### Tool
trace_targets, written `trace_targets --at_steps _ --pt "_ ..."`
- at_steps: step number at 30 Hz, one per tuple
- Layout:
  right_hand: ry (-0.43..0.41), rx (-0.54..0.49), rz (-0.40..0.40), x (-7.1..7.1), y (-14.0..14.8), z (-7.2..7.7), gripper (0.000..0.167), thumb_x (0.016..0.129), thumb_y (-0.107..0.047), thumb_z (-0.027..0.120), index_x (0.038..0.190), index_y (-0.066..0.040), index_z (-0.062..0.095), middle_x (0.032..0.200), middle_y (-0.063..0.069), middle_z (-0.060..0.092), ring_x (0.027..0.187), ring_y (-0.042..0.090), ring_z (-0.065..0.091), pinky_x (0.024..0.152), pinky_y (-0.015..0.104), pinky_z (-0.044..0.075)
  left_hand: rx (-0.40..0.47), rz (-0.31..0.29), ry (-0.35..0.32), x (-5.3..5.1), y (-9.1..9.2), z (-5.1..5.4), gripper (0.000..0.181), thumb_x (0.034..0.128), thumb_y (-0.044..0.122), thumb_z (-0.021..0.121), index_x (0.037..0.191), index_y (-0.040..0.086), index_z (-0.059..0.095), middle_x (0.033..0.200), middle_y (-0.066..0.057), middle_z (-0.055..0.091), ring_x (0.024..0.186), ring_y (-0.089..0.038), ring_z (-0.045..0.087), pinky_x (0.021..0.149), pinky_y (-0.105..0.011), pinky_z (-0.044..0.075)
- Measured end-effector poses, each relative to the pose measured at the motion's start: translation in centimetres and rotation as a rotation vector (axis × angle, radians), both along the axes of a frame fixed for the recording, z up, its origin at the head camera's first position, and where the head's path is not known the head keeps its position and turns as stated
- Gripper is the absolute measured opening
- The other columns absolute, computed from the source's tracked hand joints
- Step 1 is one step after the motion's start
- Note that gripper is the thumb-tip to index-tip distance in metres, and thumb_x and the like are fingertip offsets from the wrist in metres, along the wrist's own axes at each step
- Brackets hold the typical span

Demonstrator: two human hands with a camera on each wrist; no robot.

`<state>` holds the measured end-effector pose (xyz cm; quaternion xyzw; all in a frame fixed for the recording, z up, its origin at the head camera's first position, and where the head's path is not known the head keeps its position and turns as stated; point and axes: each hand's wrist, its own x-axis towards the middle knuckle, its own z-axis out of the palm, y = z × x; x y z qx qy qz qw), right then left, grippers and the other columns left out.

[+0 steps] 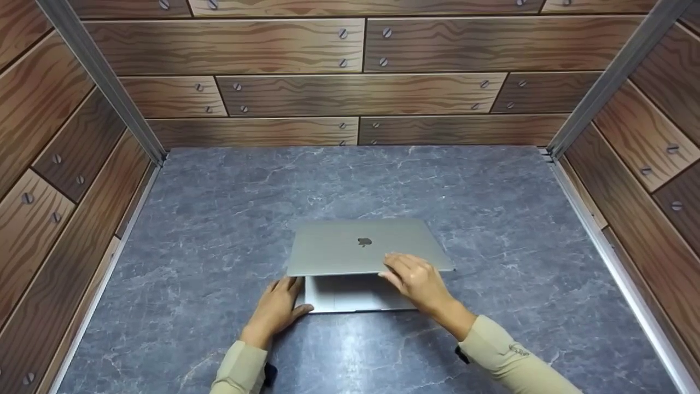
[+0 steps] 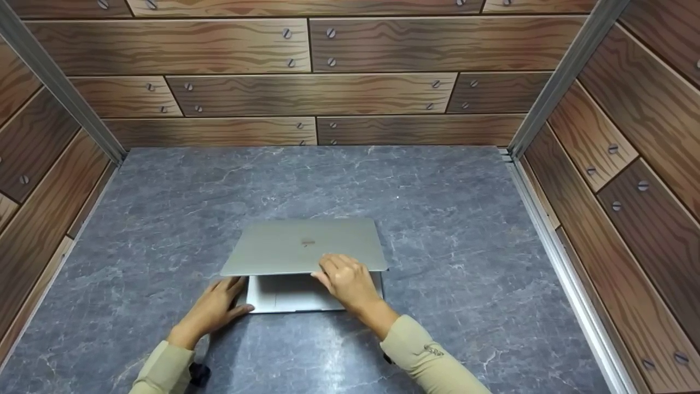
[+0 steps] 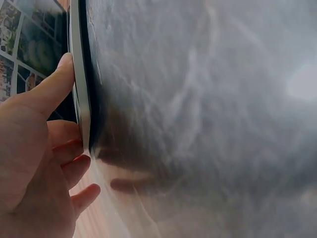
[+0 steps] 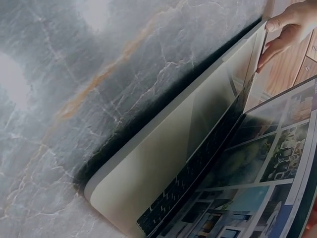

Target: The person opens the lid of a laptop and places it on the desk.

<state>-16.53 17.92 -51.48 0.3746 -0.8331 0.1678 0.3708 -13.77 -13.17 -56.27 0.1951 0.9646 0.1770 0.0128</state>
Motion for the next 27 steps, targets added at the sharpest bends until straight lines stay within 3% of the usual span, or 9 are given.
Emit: trace_targets --at_steps 4,11,27 --pt "-0.002 -0.002 -0.018 -0.2 -0.1 0.4 0.027 0.080 -0.030 0.073 0.089 -0.004 0.072 0.088 0.013 0.076 0.080 0.025 0.074 0.073 0.032 0.062 0.025 0.009 -0.036 0.0 0.0 0.0 0.071 0.0864 0.038 0.067 0.139 -0.005 0.047 0.141 -0.026 0.049 0.129 -0.042 0.050 0.109 -0.055 0.040" --pt "-0.031 -0.042 -0.068 -1.2 -0.4 2.0 0.027 0.070 -0.022 0.081 0.089 -0.003 0.074 0.088 0.013 0.076 0.080 0.025 0.074 0.073 0.033 0.063 0.042 0.023 -0.141 -0.3 0.1 0.2 0.077 0.0891 0.041 0.063 0.145 -0.004 0.037 0.157 -0.022 0.030 0.146 -0.039 0.030 0.116 -0.057 0.033" --pt "-0.060 -0.061 -0.139 -2.2 -0.8 4.1 0.024 0.073 -0.021 0.081 0.087 -0.003 0.074 0.085 0.012 0.076 0.079 0.025 0.073 0.070 0.035 0.062 0.028 0.023 -0.138 -0.1 0.2 0.3 0.076 0.0898 0.040 0.063 0.146 -0.004 0.036 0.157 -0.021 0.030 0.146 -0.037 0.030 0.116 -0.055 0.034"
